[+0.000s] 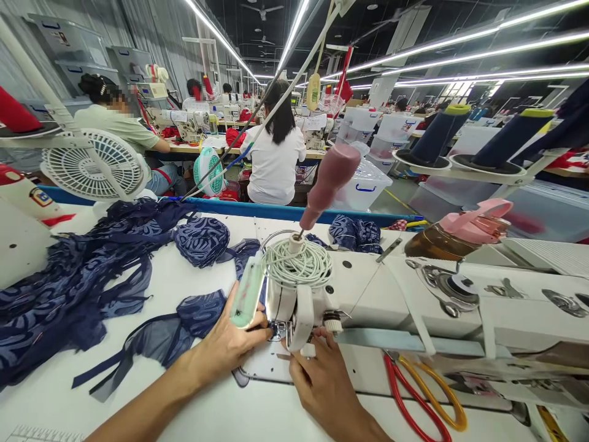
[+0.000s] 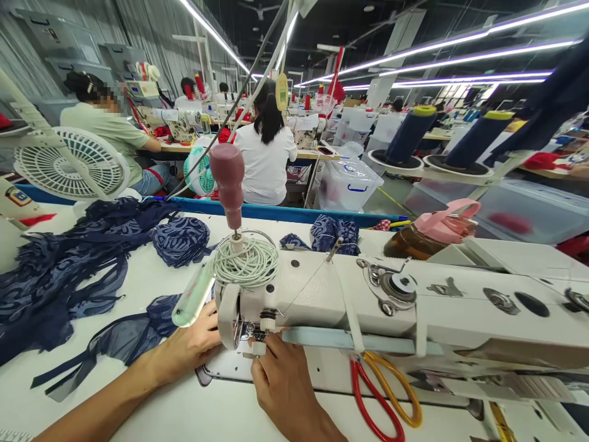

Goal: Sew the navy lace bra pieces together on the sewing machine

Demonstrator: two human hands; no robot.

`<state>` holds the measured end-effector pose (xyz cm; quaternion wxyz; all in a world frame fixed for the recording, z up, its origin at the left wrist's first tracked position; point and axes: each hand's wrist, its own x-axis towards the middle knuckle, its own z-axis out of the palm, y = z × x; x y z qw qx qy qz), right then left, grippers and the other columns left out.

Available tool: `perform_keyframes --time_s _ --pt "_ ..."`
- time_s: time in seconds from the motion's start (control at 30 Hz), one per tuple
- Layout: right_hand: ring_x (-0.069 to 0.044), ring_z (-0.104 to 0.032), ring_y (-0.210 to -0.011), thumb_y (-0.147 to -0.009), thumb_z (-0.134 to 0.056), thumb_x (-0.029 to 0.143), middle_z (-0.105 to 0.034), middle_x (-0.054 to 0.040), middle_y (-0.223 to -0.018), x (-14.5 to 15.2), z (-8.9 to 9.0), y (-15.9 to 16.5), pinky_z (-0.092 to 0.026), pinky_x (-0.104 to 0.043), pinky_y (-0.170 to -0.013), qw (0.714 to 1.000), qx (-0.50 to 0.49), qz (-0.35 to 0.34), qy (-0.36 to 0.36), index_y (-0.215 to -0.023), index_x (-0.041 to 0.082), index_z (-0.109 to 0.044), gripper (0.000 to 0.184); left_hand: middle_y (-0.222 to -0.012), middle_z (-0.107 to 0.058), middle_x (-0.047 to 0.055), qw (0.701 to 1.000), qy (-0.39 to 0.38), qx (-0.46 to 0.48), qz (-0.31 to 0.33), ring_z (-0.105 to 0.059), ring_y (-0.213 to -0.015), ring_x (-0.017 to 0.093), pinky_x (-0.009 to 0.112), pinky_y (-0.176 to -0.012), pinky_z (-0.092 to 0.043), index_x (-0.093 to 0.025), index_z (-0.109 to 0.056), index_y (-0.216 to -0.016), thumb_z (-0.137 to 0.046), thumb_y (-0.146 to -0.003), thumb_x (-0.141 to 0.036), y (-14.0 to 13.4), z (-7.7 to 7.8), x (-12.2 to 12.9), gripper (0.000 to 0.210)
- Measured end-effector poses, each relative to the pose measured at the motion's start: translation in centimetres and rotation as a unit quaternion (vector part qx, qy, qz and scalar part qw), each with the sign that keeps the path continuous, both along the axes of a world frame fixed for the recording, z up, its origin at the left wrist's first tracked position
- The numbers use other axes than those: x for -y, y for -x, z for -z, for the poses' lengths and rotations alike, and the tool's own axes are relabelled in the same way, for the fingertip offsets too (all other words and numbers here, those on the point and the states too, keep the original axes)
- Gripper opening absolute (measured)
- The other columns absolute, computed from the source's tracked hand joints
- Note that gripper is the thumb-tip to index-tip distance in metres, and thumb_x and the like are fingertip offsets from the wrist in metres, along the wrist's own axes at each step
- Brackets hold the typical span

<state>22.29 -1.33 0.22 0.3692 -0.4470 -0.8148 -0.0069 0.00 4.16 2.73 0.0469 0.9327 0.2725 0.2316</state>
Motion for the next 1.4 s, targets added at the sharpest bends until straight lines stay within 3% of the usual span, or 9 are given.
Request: perform_keyframes --time_s 0.23,0.47,0.63,0.73,0.87,0.97,1.2,1.4 --pt "-0.017 -0.061 -0.069 -0.087 -0.043 0.002 -0.062 -0.0019 -0.074 0.0 0.3 -0.4 -0.046 -0.036 -0.084 1.000 0.000 -0.016 0.002 -0.076 0.022 -0.064 0.031 -0.096 -0.068 0.002 1.000 -0.021 -0.009 -0.019 -0.062 -0.097 0.019 0.048 -0.103 -0.048 -0.026 -0.064 -0.113 -0.044 -0.091 0.000 0.2 0.5 0.4 0.040" --pt "-0.018 -0.063 -0.070 -0.086 -0.045 0.003 -0.065 -0.0038 -0.076 -0.1 0.2 -0.6 -0.048 -0.030 -0.070 0.999 0.021 -0.017 -0.019 -0.093 0.021 -0.069 0.031 -0.094 -0.069 0.003 0.999 0.012 0.030 -0.041 -0.064 -0.094 0.020 0.052 -0.106 -0.046 -0.026 -0.068 -0.104 -0.047 -0.091 -0.008 0.0 0.7 0.7 0.030" --pt "-0.017 -0.063 -0.070 -0.090 -0.044 0.005 -0.065 -0.0030 -0.077 0.0 0.2 -0.5 -0.046 -0.032 -0.074 1.000 0.023 -0.013 0.005 -0.091 0.021 -0.069 0.029 -0.101 -0.067 0.009 0.990 0.017 0.071 -0.118 -0.062 -0.102 0.028 0.056 -0.098 -0.050 -0.020 -0.067 -0.094 -0.057 -0.092 -0.029 -1.6 1.2 1.4 0.013" --pt "-0.017 -0.061 -0.071 -0.090 -0.044 0.005 -0.066 -0.0029 -0.078 0.0 0.2 -0.3 -0.044 -0.034 -0.078 1.000 0.013 -0.011 0.017 -0.083 0.021 -0.067 0.029 -0.100 -0.066 0.009 0.985 -0.008 0.078 -0.156 -0.061 -0.099 0.027 0.055 -0.096 -0.049 -0.019 -0.064 -0.094 -0.052 -0.096 -0.026 -2.3 1.8 1.5 0.014" --pt "-0.017 -0.060 -0.072 -0.090 -0.047 0.004 -0.066 -0.0029 -0.076 -0.1 0.3 -0.2 -0.041 -0.037 -0.085 1.000 0.004 -0.009 -0.001 -0.078 0.021 -0.066 0.028 -0.093 -0.064 0.008 0.986 -0.003 0.071 -0.148 -0.058 -0.093 0.024 0.056 -0.097 -0.046 -0.019 -0.061 -0.088 -0.043 -0.098 -0.018 -2.2 2.1 1.2 0.020" --pt "-0.017 -0.057 -0.068 -0.091 -0.046 0.005 -0.066 -0.0020 -0.073 -0.1 0.3 -0.1 -0.041 -0.038 -0.086 1.000 0.013 -0.005 -0.009 -0.090 0.020 -0.070 0.028 -0.091 -0.063 0.007 0.988 0.010 0.067 -0.138 -0.057 -0.092 0.024 0.058 -0.098 -0.043 -0.018 -0.060 -0.084 -0.042 -0.098 -0.016 -1.7 1.9 0.9 0.023" --pt "-0.015 -0.058 -0.068 -0.093 -0.043 0.005 -0.068 -0.0010 -0.079 0.0 0.3 0.2 -0.036 -0.039 -0.092 0.999 0.040 -0.018 0.003 -0.112 0.020 -0.066 0.033 -0.089 -0.063 0.001 0.987 0.056 0.066 -0.134 -0.057 -0.091 0.020 0.050 -0.100 -0.041 -0.022 -0.065 -0.089 -0.052 -0.098 -0.020 -0.9 1.9 0.3 0.016" --pt "-0.018 -0.056 -0.070 -0.094 -0.043 0.007 -0.065 -0.0018 -0.078 0.1 0.6 0.3 -0.033 -0.040 -0.091 0.997 0.077 -0.020 0.007 -0.117 0.017 -0.065 0.034 -0.090 -0.065 0.000 0.986 0.073 0.061 -0.134 -0.057 -0.094 0.020 0.046 -0.098 -0.037 -0.020 -0.065 -0.087 -0.058 -0.097 -0.020 -0.7 1.7 0.6 0.013"
